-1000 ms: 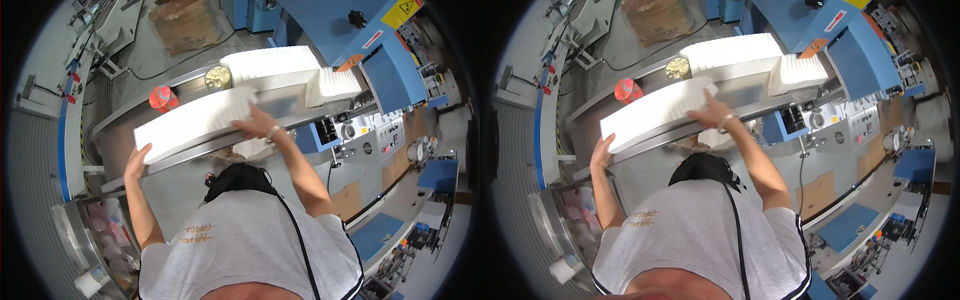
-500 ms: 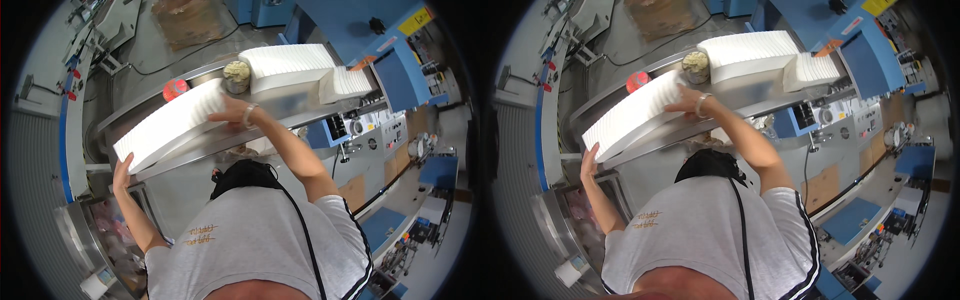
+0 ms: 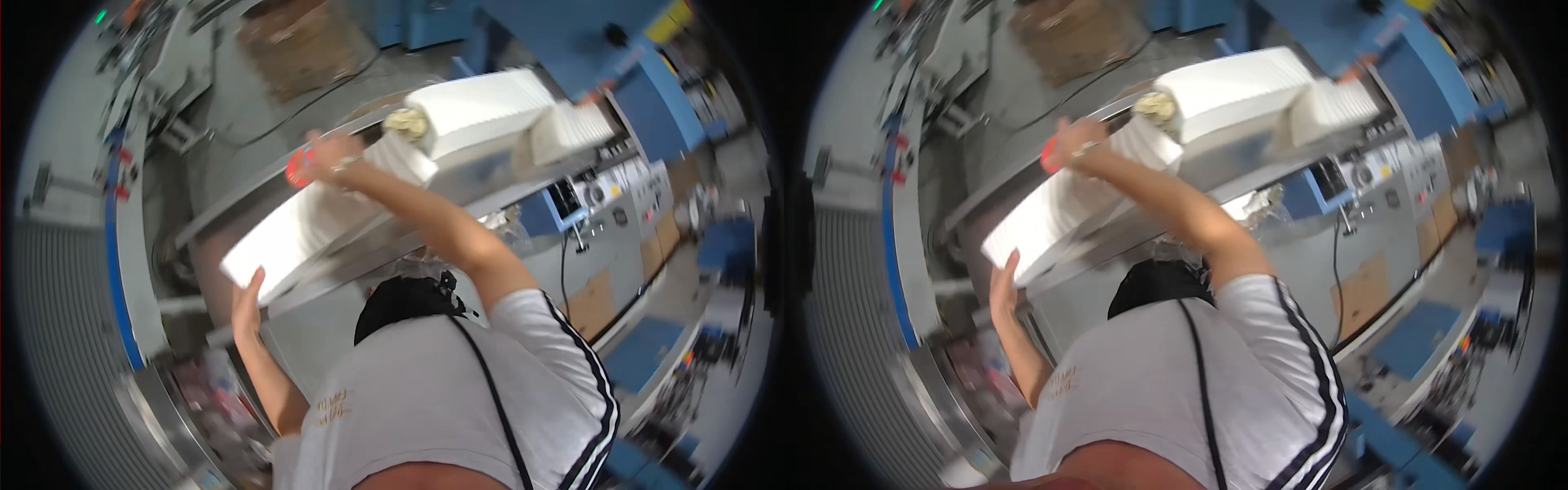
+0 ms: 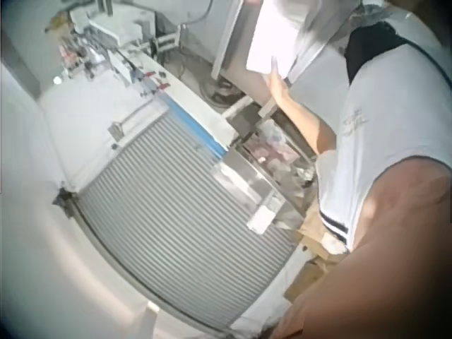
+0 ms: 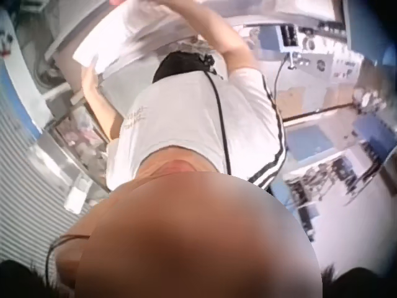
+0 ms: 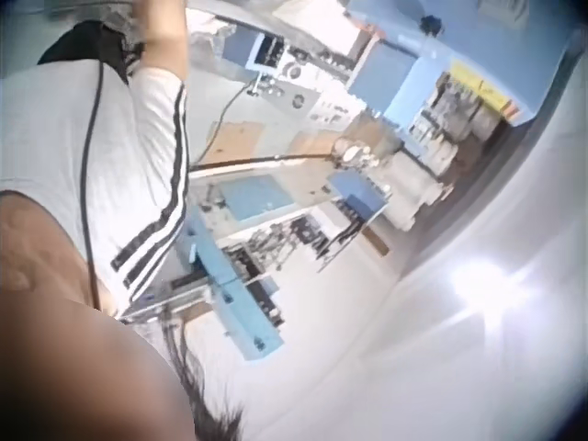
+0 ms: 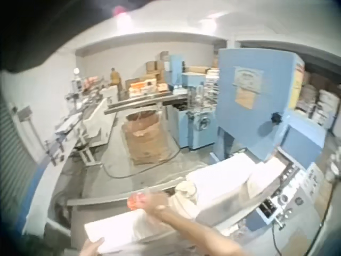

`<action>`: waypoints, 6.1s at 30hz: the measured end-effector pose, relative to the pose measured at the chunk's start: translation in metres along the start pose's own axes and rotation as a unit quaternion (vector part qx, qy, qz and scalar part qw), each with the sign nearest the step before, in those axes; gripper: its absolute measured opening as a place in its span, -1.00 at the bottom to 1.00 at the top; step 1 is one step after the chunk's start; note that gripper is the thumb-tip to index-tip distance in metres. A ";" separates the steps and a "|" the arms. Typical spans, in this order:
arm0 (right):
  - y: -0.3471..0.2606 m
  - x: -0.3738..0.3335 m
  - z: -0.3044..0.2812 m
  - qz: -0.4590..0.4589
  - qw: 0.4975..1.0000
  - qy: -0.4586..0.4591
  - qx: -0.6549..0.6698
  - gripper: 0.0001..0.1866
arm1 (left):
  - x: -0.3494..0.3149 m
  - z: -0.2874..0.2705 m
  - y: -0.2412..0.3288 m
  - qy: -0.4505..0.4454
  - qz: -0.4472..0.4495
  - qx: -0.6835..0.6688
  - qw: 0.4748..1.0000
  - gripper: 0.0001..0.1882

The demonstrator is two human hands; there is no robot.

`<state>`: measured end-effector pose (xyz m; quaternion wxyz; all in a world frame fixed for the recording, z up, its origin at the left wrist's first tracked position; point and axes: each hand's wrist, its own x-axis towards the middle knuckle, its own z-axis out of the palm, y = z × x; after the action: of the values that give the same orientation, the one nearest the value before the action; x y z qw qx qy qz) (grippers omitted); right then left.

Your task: Stacking and moving paper products between a work table and a processing machine.

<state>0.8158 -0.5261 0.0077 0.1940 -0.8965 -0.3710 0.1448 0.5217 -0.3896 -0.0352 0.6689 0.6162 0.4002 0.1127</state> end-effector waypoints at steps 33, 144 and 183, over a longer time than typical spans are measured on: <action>0.261 -0.135 -0.058 0.302 0.894 0.279 -0.179 -0.51 | -0.006 -0.013 -0.002 -0.016 0.017 -0.026 0.999 -0.21; -0.885 -0.014 0.497 -0.455 0.643 -0.616 0.009 -0.20 | -0.314 -0.577 -0.163 0.621 -0.168 -0.221 0.733 -0.17; -0.898 -0.255 0.480 -0.906 0.057 -0.392 0.150 -0.36 | -0.009 -0.453 -0.012 0.466 0.445 -0.717 0.265 -0.73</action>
<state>-0.0993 -0.0118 0.0218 0.1311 0.3709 -0.8876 0.2396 0.2062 -0.0648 -0.0069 0.3827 -0.1908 0.0625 0.9018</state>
